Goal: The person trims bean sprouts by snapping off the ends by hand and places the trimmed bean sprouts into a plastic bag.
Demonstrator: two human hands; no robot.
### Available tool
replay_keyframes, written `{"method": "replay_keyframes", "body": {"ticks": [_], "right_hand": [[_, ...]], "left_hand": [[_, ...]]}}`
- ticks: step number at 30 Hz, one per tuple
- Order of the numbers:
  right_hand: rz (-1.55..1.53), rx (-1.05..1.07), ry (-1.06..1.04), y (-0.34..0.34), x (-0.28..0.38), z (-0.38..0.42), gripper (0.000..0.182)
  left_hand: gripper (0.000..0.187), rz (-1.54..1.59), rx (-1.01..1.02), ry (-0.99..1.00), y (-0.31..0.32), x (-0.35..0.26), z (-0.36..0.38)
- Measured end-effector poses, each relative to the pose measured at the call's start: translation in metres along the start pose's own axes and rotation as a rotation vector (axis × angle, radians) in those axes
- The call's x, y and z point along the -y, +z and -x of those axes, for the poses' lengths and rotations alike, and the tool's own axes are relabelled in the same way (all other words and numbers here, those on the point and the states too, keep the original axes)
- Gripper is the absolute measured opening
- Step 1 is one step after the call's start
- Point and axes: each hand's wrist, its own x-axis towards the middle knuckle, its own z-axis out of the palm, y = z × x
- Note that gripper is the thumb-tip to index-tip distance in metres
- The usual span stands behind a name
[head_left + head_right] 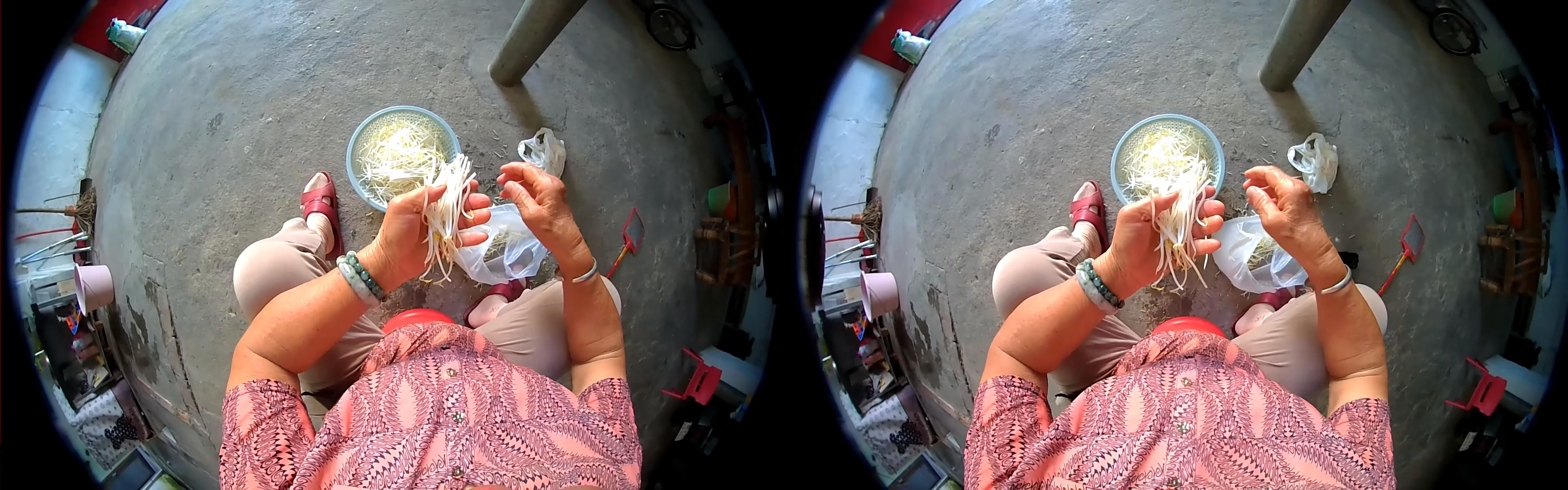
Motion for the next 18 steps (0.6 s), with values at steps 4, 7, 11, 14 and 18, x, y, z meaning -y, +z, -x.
{"method": "replay_keyframes", "body": {"ticks": [4,7,11,14,18], "right_hand": [[-0.012,0.02,-0.062,0.007,0.005,0.005,0.02],[-0.01,-0.036,-0.122,0.009,0.014,0.008,0.017],[-0.042,-0.022,-0.028,0.012,0.002,0.01,0.009],[0.226,0.109,0.006,0.032,-0.038,0.004,0.011],[0.783,0.582,0.01,0.081,-0.136,0.029,0.007]], "left_hand": [[0.048,0.064,0.063,0.02,-0.001,-0.004,-0.003],[0.048,0.052,0.064,0.055,0.003,-0.007,-0.004],[0.045,0.011,-0.032,0.159,0.016,-0.02,-0.003],[0.042,-0.016,-0.041,0.265,0.015,-0.032,-0.008],[0.044,0.037,0.016,0.323,0.015,-0.044,-0.006]]}}
